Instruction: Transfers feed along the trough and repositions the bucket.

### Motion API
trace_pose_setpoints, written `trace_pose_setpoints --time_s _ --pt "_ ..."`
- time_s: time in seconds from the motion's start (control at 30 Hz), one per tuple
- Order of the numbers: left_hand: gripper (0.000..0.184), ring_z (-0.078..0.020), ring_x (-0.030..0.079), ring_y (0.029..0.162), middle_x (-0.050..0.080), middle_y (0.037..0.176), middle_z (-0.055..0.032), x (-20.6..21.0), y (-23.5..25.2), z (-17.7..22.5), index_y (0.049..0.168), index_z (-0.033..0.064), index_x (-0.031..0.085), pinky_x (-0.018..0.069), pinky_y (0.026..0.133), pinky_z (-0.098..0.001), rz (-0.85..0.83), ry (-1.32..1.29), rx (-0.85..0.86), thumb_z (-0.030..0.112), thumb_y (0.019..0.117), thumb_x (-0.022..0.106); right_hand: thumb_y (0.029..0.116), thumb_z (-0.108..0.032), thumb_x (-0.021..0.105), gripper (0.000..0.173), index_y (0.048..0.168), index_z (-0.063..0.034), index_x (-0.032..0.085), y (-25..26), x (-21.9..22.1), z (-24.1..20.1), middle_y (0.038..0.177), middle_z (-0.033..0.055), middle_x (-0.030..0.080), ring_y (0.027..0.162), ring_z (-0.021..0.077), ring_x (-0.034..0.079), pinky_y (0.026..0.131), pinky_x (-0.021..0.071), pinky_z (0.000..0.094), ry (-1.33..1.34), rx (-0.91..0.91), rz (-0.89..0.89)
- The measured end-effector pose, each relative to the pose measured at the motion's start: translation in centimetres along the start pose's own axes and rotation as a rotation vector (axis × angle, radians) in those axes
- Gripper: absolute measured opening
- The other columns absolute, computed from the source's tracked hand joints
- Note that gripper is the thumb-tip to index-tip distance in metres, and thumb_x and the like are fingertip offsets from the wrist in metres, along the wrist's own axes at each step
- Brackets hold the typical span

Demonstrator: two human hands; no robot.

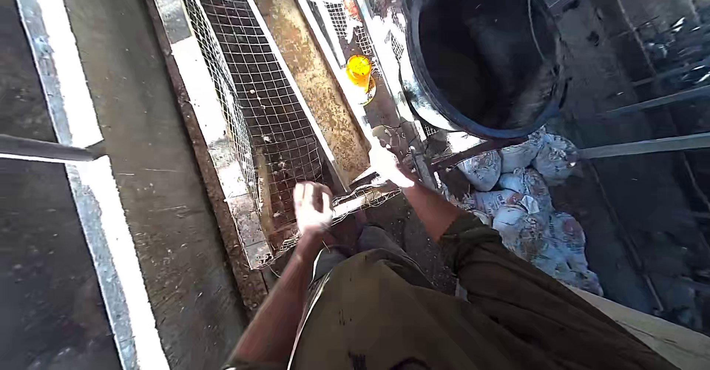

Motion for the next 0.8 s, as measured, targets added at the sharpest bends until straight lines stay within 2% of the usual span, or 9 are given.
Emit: trace_pose_setpoints --time_s 0.1,0.17,0.3,0.33,0.4,0.47,0.53,0.63,0.8 --pt "0.032 -0.0358 0.061 0.124 0.067 0.127 -0.0198 6.9 -3.8 2.4 0.114 0.0019 0.073 0.0476 0.107 -0.0507 -0.123 0.081 0.068 0.025 0.0958 0.061 0.1074 -0.025 0.048 0.052 0.154 -0.0040 0.039 0.2 0.4 0.0 0.139 0.0273 0.058 0.124 0.0441 0.060 0.102 0.0486 0.0613 -0.008 0.022 -0.132" --pt "0.037 -0.0349 0.062 0.123 0.067 0.126 -0.0194 8.3 -4.7 2.9 0.119 0.0005 0.071 0.0487 0.106 -0.0496 -0.059 0.081 0.065 0.028 0.0969 0.059 0.1039 -0.028 0.054 0.049 0.146 -0.0023 0.051 1.5 1.7 0.3 0.139 0.0257 0.058 0.127 0.0426 0.058 0.105 0.0466 0.0617 0.008 -0.037 -0.100" --pt "0.041 -0.0412 0.062 0.102 0.062 0.107 -0.0296 4.9 -4.3 3.0 0.104 -0.0117 0.062 0.0516 0.092 -0.0527 0.311 -0.115 -0.163 0.028 0.0932 0.067 0.1061 -0.039 0.044 0.055 0.154 -0.0111 0.045 1.1 -0.8 -1.4 0.144 0.0187 0.058 0.133 0.0359 0.056 0.110 0.0439 0.0580 0.068 0.033 -0.156" --pt "0.046 -0.0411 0.061 0.101 0.060 0.108 -0.0303 3.8 -3.7 2.9 0.107 -0.0126 0.060 0.0513 0.089 -0.0530 0.345 -0.128 -0.258 0.030 0.0926 0.071 0.1072 -0.039 0.043 0.054 0.153 -0.0110 0.046 0.9 -0.8 -1.4 0.144 0.0187 0.058 0.133 0.0361 0.056 0.110 0.0432 0.0585 0.097 0.035 -0.148" --pt "0.068 -0.0398 0.058 0.103 0.058 0.115 -0.0296 2.9 -1.3 2.1 0.126 -0.0106 0.053 0.0488 0.092 -0.0533 0.274 -0.167 -0.420 0.040 0.0884 0.078 0.1086 -0.036 0.042 0.053 0.153 -0.0080 0.047 1.0 -0.4 -1.0 0.146 0.0198 0.057 0.136 0.0364 0.054 0.114 0.0405 0.0575 0.159 0.005 -0.123" --pt "0.084 -0.0397 0.062 0.117 0.061 0.129 -0.0278 4.1 1.3 0.9 0.150 -0.0009 0.040 0.0500 0.101 -0.0547 0.058 -0.141 -0.557 0.048 0.0912 0.075 0.1084 -0.032 0.040 0.050 0.151 -0.0060 0.048 1.0 -0.8 -1.2 0.145 0.0198 0.057 0.135 0.0350 0.054 0.113 0.0411 0.0552 0.112 -0.026 -0.125" --pt "0.075 -0.0396 0.065 0.118 0.065 0.130 -0.0265 5.0 2.8 1.2 0.159 0.0048 0.030 0.0512 0.101 -0.0572 -0.090 -0.016 -0.584 0.041 0.1014 0.060 0.1077 -0.030 0.040 0.047 0.146 -0.0056 0.052 0.7 -1.6 -1.3 0.140 0.0192 0.061 0.132 0.0341 0.057 0.110 0.0442 0.0541 0.062 -0.044 -0.127" --pt "0.046 -0.0395 0.064 0.120 0.066 0.128 -0.0250 5.8 2.8 2.5 0.149 0.0046 0.047 0.0508 0.101 -0.0569 -0.116 0.178 -0.583 0.025 0.1081 0.042 0.1075 -0.029 0.042 0.045 0.144 -0.0057 0.056 0.2 -2.5 -0.3 0.138 0.0187 0.062 0.131 0.0335 0.058 0.110 0.0441 0.0531 0.073 -0.067 -0.120" --pt "0.046 -0.0410 0.063 0.122 0.066 0.127 -0.0277 5.8 1.5 3.8 0.148 0.0013 0.048 0.0488 0.104 -0.0557 -0.068 0.234 -0.551 0.027 0.1117 0.035 0.1075 -0.027 0.043 0.045 0.145 -0.0044 0.054 -1.3 -3.7 0.9 0.136 0.0206 0.063 0.127 0.0352 0.060 0.108 0.0456 0.0545 0.118 -0.091 -0.056"
Point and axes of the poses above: each hand's wrist, its own y-axis towards the middle knuckle, its own x-axis out of the palm, z = x × y, the point moved 9 cm from there along y, towards the middle knuckle
